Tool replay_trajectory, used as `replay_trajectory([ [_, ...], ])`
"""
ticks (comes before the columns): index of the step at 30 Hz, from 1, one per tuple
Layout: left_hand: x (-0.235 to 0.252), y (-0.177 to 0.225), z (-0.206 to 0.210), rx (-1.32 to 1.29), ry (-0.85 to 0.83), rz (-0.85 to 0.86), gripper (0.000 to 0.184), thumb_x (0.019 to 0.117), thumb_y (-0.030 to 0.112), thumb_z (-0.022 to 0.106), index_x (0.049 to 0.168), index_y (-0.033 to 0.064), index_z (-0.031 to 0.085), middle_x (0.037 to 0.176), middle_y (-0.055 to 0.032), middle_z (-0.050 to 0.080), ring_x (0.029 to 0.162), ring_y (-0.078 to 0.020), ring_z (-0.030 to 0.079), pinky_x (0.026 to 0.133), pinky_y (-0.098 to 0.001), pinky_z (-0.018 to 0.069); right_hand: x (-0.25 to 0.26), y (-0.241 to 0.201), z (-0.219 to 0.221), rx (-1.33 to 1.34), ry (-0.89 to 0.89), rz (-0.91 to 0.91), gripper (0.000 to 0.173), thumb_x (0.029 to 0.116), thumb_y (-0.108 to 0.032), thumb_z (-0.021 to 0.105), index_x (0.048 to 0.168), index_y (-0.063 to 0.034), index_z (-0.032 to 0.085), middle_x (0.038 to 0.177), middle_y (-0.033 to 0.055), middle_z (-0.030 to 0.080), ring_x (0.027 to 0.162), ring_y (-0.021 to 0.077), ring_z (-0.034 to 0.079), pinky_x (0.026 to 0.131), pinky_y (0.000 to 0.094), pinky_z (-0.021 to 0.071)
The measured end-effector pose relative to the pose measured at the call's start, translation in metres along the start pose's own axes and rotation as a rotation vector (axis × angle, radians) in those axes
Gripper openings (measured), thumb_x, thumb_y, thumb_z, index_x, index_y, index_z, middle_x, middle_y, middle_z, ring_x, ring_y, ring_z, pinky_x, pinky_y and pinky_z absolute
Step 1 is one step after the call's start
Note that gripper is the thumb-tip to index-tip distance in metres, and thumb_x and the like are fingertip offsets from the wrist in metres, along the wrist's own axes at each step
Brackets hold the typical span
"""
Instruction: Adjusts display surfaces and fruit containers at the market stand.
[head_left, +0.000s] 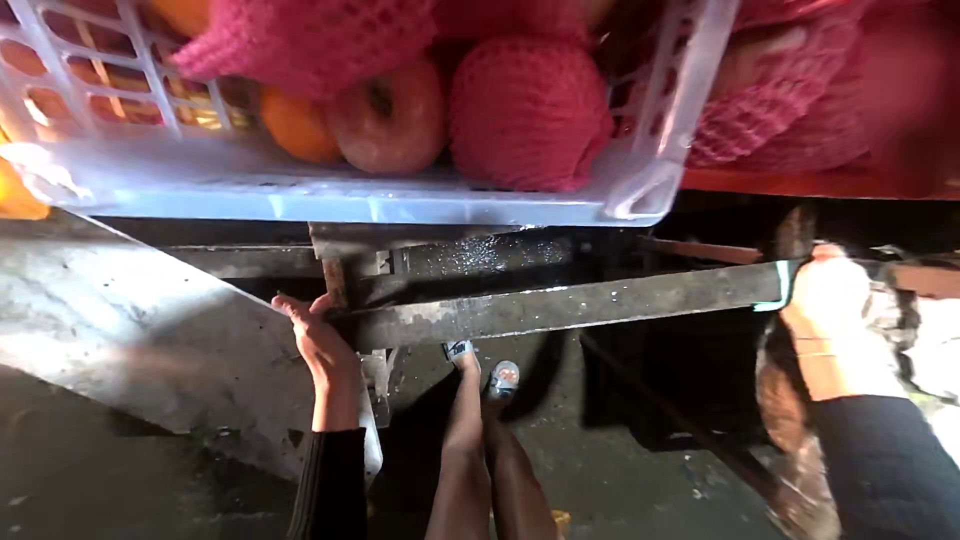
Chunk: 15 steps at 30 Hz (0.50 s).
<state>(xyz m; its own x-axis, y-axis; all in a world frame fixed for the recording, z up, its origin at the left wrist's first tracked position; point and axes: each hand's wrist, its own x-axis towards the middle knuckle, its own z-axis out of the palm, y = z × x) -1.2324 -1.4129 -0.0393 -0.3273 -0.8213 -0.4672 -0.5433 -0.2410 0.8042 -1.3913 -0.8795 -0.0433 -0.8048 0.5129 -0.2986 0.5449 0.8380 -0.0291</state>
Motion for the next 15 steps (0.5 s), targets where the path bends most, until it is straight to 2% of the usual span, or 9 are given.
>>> replay_trajectory([
  [2, 0.011, -0.002, 0.004, -0.008, -0.025, 0.014, 0.085, 0.107, 0.059, 0.004, 0.1, 0.005, 0.068, 0.088, -0.0056, 0.071, 0.082, -0.0142, 0.068, 0.076, -0.0394, 0.0562, 0.001, -0.007, 0.002, -0.009, 0.013, 0.019, 0.047, 0.1118, -0.022, 0.028, 0.138, 0.0076, 0.053, 0.134, 0.0388, 0.056, 0.132, 0.054, 0.051, 0.104, 0.0708, 0.0387],
  [3, 0.015, -0.001, 0.007, -0.005, -0.04, 0.017, 0.086, 0.1062, 0.061, 0.003, 0.103, 0.0047, 0.069, 0.092, -0.0065, 0.072, 0.086, -0.015, 0.068, 0.079, -0.0409, 0.0559, 0.003, -0.01, 0.002, -0.042, 0.003, 0.028, 0.047, 0.112, -0.02, 0.027, 0.139, 0.0086, 0.052, 0.134, 0.0406, 0.055, 0.131, 0.0563, 0.05, 0.103, 0.0722, 0.0385],
  [5, 0.025, 0.006, 0.017, -0.027, -0.052, 0.029, 0.086, 0.1059, 0.061, 0.003, 0.102, 0.0052, 0.068, 0.09, -0.0054, 0.072, 0.084, -0.0141, 0.068, 0.078, -0.0405, 0.0565, 0.009, -0.017, 0.001, -0.091, -0.024, 0.03, 0.044, 0.1122, -0.015, 0.026, 0.139, 0.0126, 0.048, 0.134, 0.0455, 0.051, 0.131, 0.0615, 0.048, 0.102, 0.0754, 0.037],
  [9, 0.05, 0.006, 0.038, -0.132, -0.113, 0.111, 0.075, 0.1091, 0.054, 0.007, 0.103, 0.0091, 0.066, 0.09, -0.001, 0.07, 0.083, -0.0102, 0.067, 0.08, -0.0385, 0.057, 0.016, -0.031, 0.013, 0.177, 0.076, 0.056, 0.051, 0.1114, -0.025, 0.026, 0.142, 0.0062, 0.052, 0.142, 0.0329, 0.053, 0.139, 0.0445, 0.048, 0.112, 0.0618, 0.0375],
  [12, 0.058, -0.005, 0.04, -0.084, -0.184, 0.178, 0.061, 0.1108, 0.047, 0.016, 0.127, 0.0109, 0.063, 0.118, -0.0041, 0.068, 0.108, -0.0127, 0.065, 0.095, -0.0424, 0.0542, 0.013, -0.047, 0.018, 0.408, 0.128, 0.089, 0.053, 0.1107, -0.031, 0.026, 0.139, 0.0048, 0.053, 0.141, 0.0275, 0.054, 0.136, 0.0372, 0.05, 0.11, 0.0578, 0.0403],
  [15, 0.05, 0.003, 0.045, -0.041, -0.205, 0.151, 0.073, 0.1085, 0.056, 0.006, 0.136, 0.0136, 0.059, 0.127, -0.0038, 0.065, 0.113, -0.011, 0.063, 0.096, -0.0394, 0.0528, 0.025, -0.054, 0.017, 0.289, 0.086, 0.062, 0.054, 0.1118, -0.027, 0.022, 0.144, 0.0093, 0.047, 0.147, 0.033, 0.048, 0.142, 0.0442, 0.043, 0.113, 0.0623, 0.0351],
])
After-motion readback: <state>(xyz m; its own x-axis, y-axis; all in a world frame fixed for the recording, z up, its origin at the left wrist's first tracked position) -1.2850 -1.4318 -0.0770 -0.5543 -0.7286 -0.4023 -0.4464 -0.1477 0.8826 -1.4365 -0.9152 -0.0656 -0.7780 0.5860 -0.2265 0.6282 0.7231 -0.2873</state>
